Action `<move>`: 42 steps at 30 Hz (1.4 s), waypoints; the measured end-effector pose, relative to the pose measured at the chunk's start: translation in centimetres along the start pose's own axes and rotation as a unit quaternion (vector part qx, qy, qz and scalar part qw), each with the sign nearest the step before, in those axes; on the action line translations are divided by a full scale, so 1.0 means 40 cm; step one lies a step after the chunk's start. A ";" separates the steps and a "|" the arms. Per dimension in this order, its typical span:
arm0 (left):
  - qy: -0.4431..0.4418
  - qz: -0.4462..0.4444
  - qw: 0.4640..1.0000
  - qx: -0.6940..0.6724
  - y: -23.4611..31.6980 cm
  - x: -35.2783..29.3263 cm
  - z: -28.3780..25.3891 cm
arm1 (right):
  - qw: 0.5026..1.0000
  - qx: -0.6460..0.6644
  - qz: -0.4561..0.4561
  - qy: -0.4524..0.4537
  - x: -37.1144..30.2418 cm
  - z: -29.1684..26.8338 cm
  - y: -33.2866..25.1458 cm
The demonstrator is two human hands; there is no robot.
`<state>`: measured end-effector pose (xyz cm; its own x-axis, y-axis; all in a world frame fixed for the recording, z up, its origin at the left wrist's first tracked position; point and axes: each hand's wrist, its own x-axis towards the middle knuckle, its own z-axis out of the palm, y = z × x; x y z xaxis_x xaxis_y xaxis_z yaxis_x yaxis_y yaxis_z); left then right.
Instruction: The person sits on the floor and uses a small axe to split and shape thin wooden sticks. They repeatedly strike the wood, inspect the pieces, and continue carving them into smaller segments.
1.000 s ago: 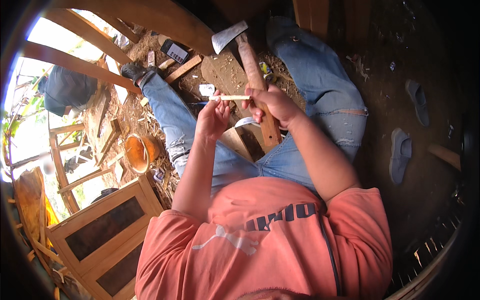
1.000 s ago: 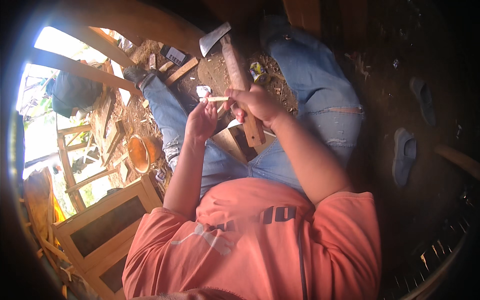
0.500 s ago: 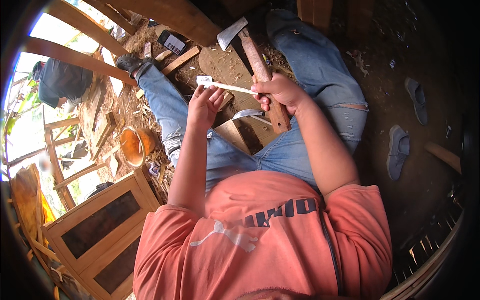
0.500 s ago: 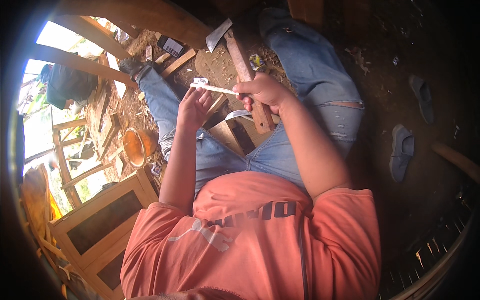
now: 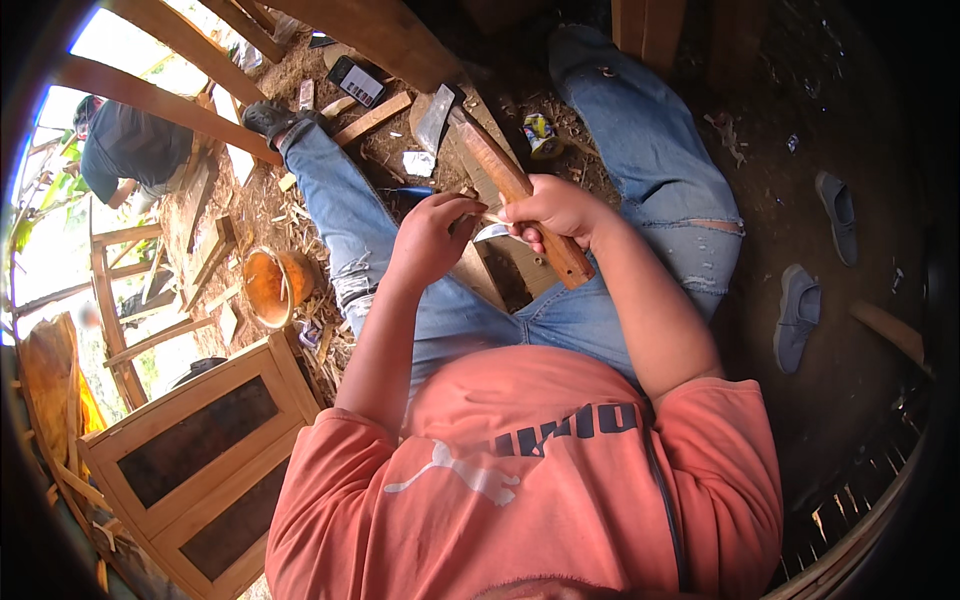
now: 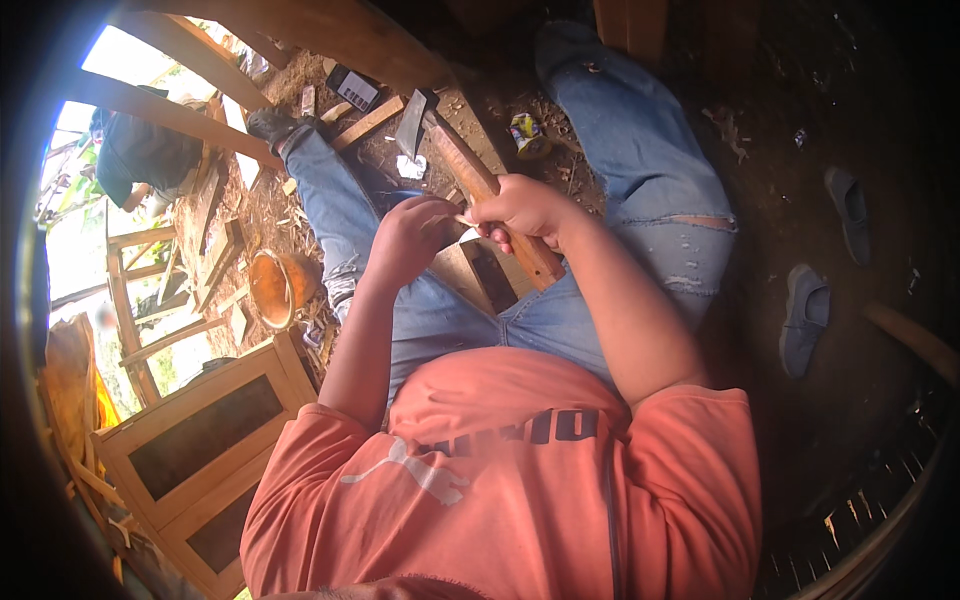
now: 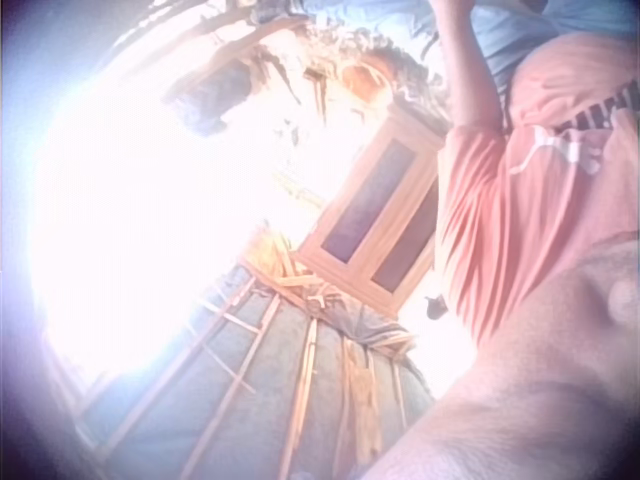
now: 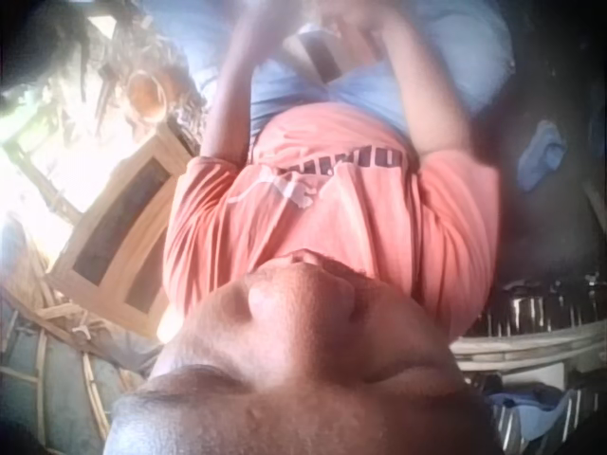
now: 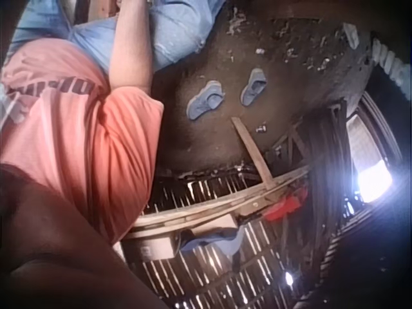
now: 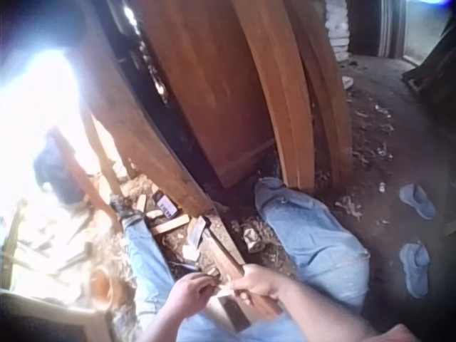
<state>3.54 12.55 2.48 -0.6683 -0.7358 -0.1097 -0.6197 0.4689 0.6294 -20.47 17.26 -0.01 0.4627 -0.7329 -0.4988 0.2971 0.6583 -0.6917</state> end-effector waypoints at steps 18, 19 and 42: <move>0.085 -0.205 0.839 -0.497 -0.019 -0.015 -0.003 | 0.979 -0.038 -0.139 0.145 0.000 -0.010 -0.009; 0.093 -0.207 0.840 -0.493 -0.016 -0.012 -0.006 | 0.978 -0.038 -0.145 0.142 -0.001 -0.008 -0.009; 0.191 -0.196 0.830 -0.486 -0.008 0.087 0.001 | 0.946 0.010 -0.244 0.212 0.010 0.007 -0.005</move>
<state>1.43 9.85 1.88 -0.1998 -0.9267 -0.3183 -0.0095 -0.3230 0.9464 -20.12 16.90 0.09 -0.1084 -0.9509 -0.2899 0.4062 0.2238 -0.8859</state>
